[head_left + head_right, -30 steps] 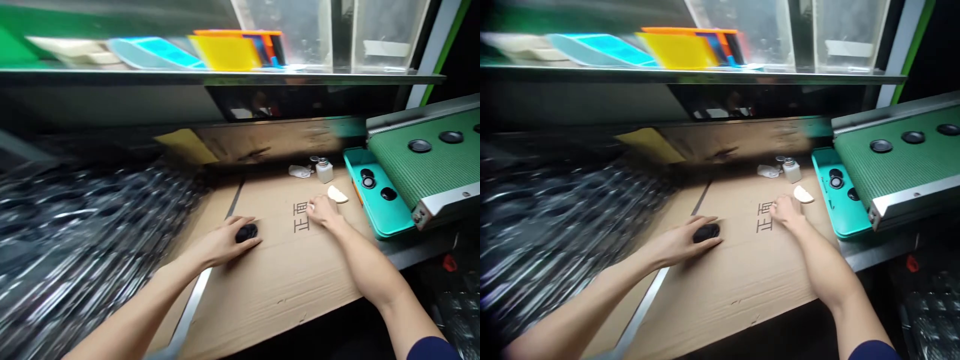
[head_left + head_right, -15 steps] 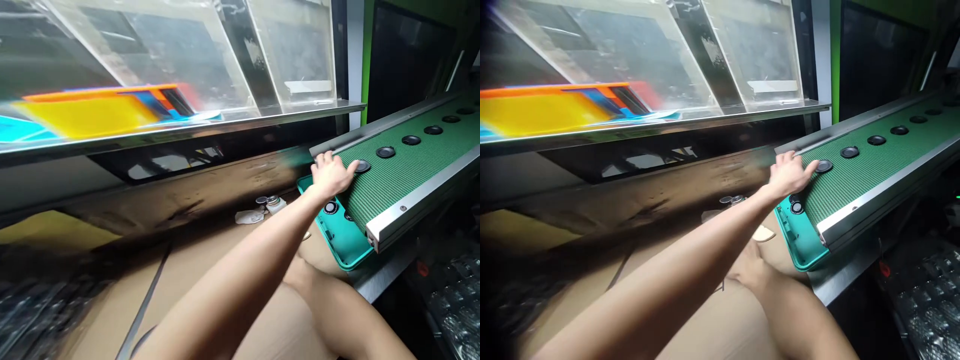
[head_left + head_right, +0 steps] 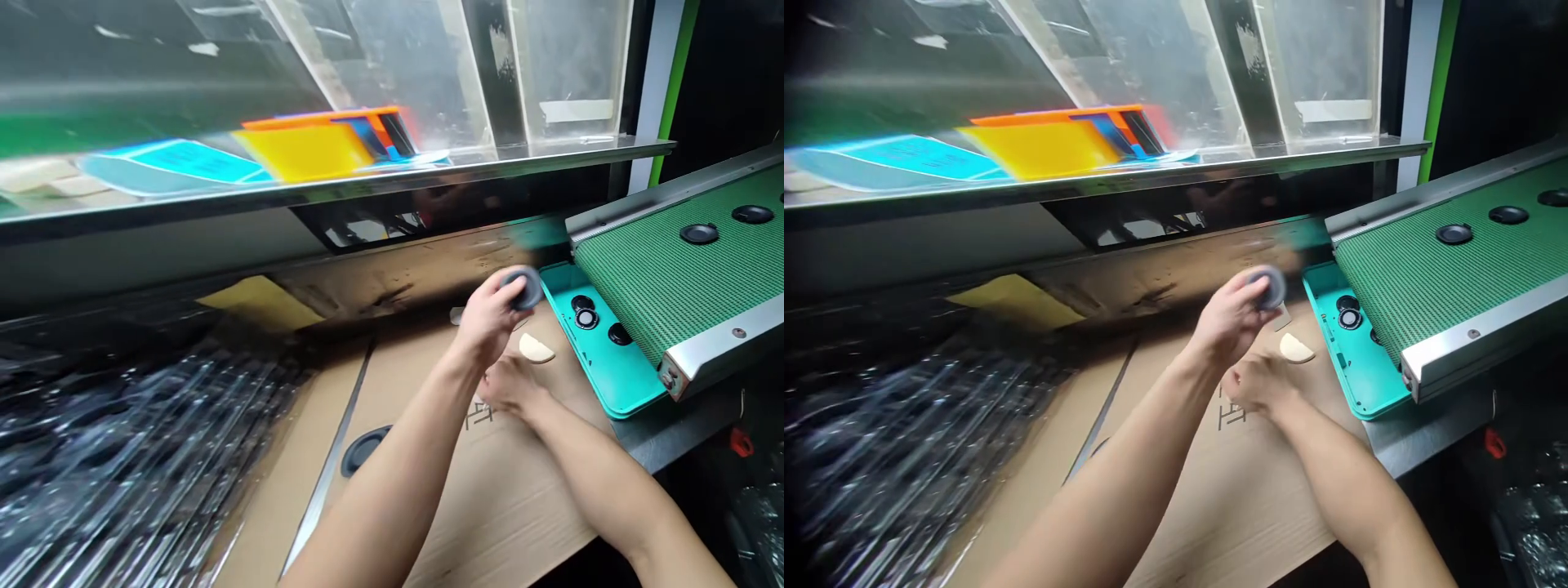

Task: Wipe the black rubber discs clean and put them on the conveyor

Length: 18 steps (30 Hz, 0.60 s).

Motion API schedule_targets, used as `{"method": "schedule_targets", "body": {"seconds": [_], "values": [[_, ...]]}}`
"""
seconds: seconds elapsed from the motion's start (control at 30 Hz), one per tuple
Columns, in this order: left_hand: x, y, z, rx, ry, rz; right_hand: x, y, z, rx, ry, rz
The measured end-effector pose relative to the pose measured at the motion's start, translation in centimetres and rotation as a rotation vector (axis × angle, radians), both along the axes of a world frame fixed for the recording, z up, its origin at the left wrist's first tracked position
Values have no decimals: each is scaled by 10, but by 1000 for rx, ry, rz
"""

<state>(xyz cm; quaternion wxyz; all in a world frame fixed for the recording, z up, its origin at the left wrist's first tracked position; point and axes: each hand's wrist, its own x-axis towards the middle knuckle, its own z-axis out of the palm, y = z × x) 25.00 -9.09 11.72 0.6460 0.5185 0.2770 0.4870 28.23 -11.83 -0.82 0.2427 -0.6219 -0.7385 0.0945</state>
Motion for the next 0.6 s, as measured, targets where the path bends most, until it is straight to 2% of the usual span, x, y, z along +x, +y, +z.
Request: {"method": "schedule_targets", "body": {"seconds": [0.07, 0.13, 0.2, 0.27, 0.3, 0.37, 0.47, 0.53, 0.6], "values": [[-56, 0, -36, -221, -36, 108, 6, 1, 4, 71, -45, -182], [-100, -3, -71, -408, -45, 160, 17, 3, 4, 71, -91, -355], [-126, -7, -100, -541, -75, 185, 30, 5, 3, -17, -123, -444], [-138, -10, -119, -578, -102, 171, 39, 9, 2, -85, -109, -451], [-141, -10, -125, -564, -110, 155, 40, 11, 1, -70, -74, -426], [-142, -9, -132, -523, -113, 144, 33, 12, 3, 54, 45, -329], [-142, -3, -137, -527, -172, 140, 6, 5, 5, 253, 221, -95], [-142, -2, -138, -554, -268, 62, -13, -4, 3, 309, 255, 67], [-142, -3, -136, -565, -386, -56, -25, -10, 0, 331, 228, 166]]}}
